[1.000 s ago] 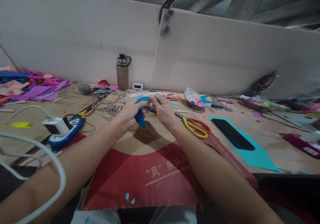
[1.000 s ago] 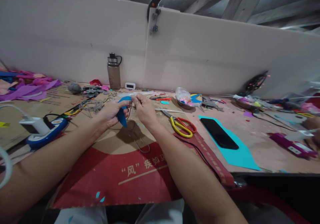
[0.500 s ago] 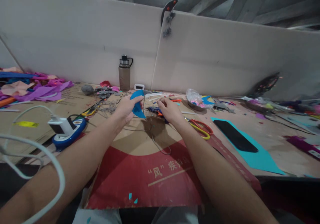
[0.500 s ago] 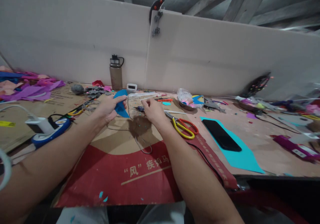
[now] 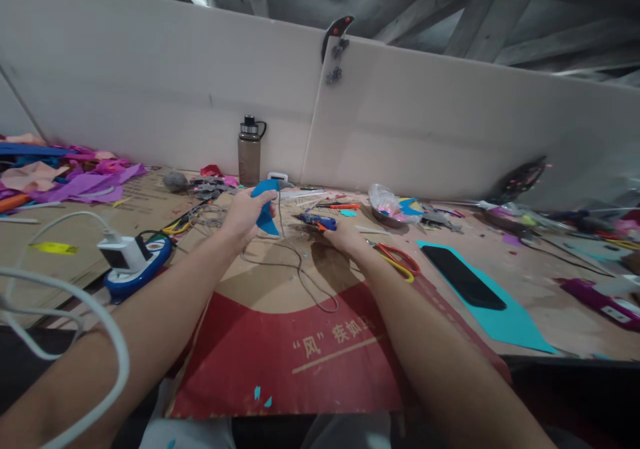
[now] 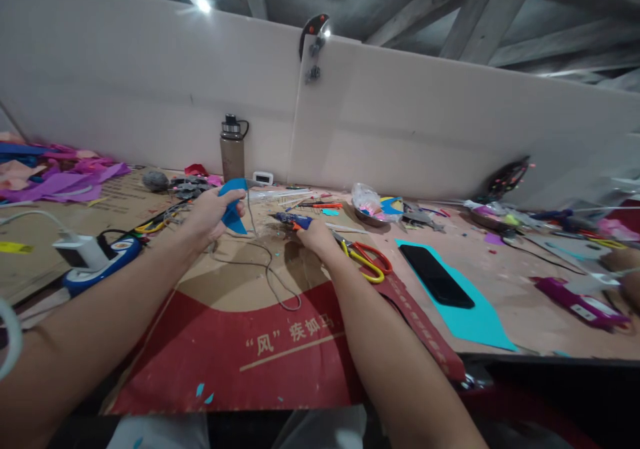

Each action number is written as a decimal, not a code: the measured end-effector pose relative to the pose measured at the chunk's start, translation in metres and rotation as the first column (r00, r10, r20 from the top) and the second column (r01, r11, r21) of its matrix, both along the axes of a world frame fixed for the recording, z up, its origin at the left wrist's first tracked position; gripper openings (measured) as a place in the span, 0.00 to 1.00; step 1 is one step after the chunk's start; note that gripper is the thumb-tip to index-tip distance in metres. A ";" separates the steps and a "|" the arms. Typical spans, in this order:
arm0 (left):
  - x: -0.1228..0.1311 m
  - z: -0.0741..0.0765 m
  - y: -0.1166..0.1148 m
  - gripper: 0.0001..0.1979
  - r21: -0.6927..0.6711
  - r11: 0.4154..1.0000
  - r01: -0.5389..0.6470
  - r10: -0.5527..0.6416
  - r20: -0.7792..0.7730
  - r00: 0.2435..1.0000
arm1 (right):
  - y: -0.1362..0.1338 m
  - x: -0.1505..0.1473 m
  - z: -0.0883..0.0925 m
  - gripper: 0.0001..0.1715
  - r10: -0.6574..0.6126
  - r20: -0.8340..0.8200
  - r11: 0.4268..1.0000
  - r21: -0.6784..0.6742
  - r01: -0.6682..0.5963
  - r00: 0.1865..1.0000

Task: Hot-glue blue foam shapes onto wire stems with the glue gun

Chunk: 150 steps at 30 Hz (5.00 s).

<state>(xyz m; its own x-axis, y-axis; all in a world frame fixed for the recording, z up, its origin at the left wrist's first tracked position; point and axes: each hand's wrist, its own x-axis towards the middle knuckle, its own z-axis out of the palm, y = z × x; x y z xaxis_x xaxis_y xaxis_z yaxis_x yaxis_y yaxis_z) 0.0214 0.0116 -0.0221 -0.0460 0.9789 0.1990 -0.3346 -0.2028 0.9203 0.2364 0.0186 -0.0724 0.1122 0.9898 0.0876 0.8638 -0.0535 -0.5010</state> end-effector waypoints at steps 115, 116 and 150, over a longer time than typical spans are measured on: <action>0.004 0.000 -0.009 0.07 0.030 0.995 -0.098 0.103 -0.227 0.969 | -0.049 -0.030 0.036 0.19 0.321 -0.181 0.758 0.637 -0.137 0.930; 0.004 0.000 -0.008 0.07 0.028 0.995 -0.099 0.103 -0.225 0.969 | -0.049 -0.031 0.035 0.19 0.325 -0.173 0.755 0.640 -0.145 0.930; 0.009 -0.001 -0.008 0.10 -0.039 0.998 0.046 -0.050 -0.106 0.993 | 0.006 -0.008 0.002 0.11 0.145 -0.628 0.985 0.167 -0.049 0.765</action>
<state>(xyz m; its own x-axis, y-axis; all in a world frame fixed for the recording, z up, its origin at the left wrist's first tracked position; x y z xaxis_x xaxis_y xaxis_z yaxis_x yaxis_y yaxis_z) 0.0299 0.0034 -0.0236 0.0205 0.9862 0.1640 -0.2428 -0.1542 0.9577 0.2285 0.0250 -0.0703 0.0935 0.9824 0.1615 0.3416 0.1208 -0.9321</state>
